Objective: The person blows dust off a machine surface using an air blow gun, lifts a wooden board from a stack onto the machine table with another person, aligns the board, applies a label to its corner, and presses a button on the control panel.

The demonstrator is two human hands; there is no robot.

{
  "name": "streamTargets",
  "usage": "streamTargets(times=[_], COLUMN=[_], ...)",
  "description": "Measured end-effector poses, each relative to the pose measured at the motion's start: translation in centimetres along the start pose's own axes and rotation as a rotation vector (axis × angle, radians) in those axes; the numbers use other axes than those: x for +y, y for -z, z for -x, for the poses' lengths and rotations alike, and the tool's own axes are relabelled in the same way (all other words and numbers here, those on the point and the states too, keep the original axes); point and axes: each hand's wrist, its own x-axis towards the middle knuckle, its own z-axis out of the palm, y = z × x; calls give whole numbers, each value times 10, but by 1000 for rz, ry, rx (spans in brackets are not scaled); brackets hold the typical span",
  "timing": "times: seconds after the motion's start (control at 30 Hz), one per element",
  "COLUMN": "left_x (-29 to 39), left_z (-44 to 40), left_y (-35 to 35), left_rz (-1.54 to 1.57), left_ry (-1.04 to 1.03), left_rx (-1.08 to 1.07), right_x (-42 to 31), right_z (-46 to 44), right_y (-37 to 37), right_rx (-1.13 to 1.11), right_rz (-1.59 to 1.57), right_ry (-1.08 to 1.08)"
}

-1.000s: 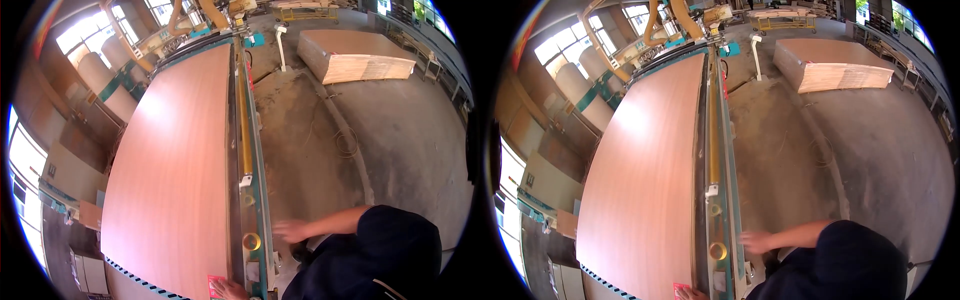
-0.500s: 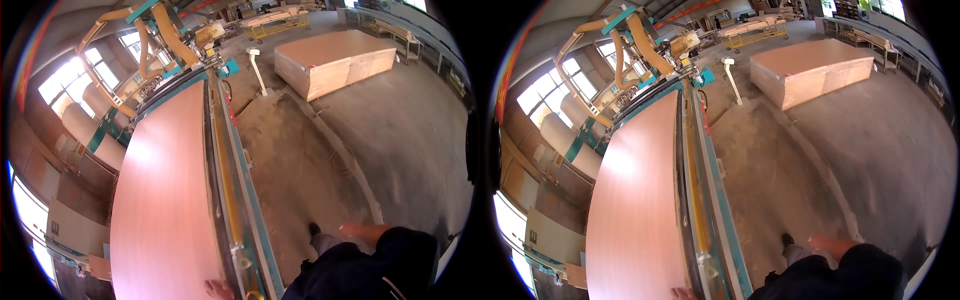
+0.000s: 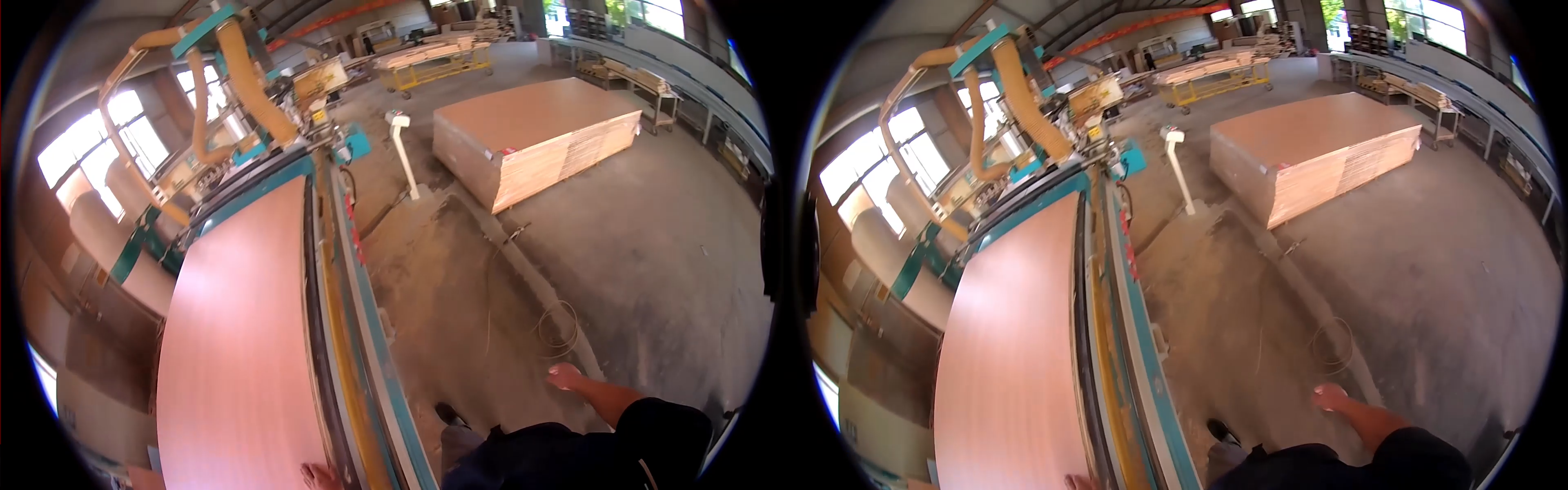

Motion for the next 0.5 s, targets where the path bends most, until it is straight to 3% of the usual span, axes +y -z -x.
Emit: streamTargets(times=[0.1, 0.2, 0.27, 0.3, 0.4, 0.5], left_x=[38, 110, 138, 136, 177, 220], left_z=[-78, -156, -211, -239, -311, -378], left_y=[-33, -19, -37, -63, -91, -96], left_rz=[-16, 25, 120, 46, 141, 135], left_ry=[-133, -172, -154, -244, -217, -200], left_rx=[96, 46, 11, -7, -43, -115], right_x=[9, -49, -81, -98, -183, -181], right_z=[-60, -65, -86, -99, -113, -194], right_y=[-5, 3, 4, 10, 34, 12], right_rx=[-93, -140, -253, -307, -117, 117], right_rz=[586, 265, 264, 267, 133, 26], right_ry=[284, -116, -73, -45, 51, 460])
